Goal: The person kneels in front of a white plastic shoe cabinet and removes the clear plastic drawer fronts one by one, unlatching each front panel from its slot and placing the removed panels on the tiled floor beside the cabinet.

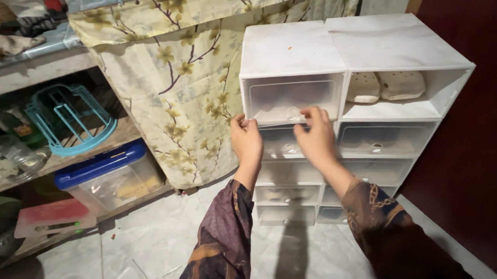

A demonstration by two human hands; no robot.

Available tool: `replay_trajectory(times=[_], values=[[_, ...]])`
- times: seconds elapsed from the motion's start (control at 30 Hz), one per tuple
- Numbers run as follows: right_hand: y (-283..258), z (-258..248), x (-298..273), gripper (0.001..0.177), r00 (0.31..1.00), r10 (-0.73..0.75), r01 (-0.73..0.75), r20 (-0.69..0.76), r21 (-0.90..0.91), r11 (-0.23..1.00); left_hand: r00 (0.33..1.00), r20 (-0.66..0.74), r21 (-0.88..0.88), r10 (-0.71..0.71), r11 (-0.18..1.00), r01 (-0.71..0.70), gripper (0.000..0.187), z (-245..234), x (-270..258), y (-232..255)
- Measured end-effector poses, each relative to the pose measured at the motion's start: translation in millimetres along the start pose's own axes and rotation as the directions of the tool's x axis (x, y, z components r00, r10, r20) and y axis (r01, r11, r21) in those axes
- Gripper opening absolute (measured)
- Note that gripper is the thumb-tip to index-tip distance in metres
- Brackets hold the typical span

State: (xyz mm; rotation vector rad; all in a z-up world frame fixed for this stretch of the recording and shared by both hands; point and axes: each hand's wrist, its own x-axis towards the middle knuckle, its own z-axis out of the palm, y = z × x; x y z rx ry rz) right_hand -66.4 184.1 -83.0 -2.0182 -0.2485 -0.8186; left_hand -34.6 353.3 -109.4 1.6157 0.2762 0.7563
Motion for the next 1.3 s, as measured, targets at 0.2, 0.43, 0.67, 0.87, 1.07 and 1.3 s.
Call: replay_trajectory(times=[0.2, 0.43, 0.67, 0.87, 1.07, 1.3], values=[[-51, -5, -11, 0.049, 0.946, -0.292, 0.325, 0.144, -0.444, 0.835, 0.993, 0.098, 0.027, -0.066, 0.998, 0.063, 0.025, -12, 10, -2], [-13, -24, 4, 0.054, 0.966, -0.171, 0.11, -0.195, -0.29, 0.951, 0.985, 0.167, 0.029, -0.031, 0.999, 0.027, 0.025, -29, 14, 7], [42, -35, 49, 0.039, 0.924, 0.304, -0.217, -0.233, 0.337, 0.916, 0.932, -0.012, 0.416, 0.362, 0.849, -0.325, 0.048, -35, -6, 65], [54, -31, 58, 0.034, 0.922, 0.377, -0.262, -0.091, 0.571, 0.778, 0.584, 0.267, 0.286, 0.767, 0.516, -0.808, 0.043, 3, -17, 119], [48, -25, 59, 0.035, 0.918, 0.362, -0.207, -0.163, 0.581, 0.787, 0.454, 0.314, 0.162, 0.834, 0.424, -0.891, 0.038, 67, -24, 140], [52, -12, 58, 0.028, 0.931, 0.249, -0.009, -0.268, 0.664, 0.747, 0.572, 0.265, 0.244, 0.776, 0.52, -0.818, 0.021, 102, -15, 140]])
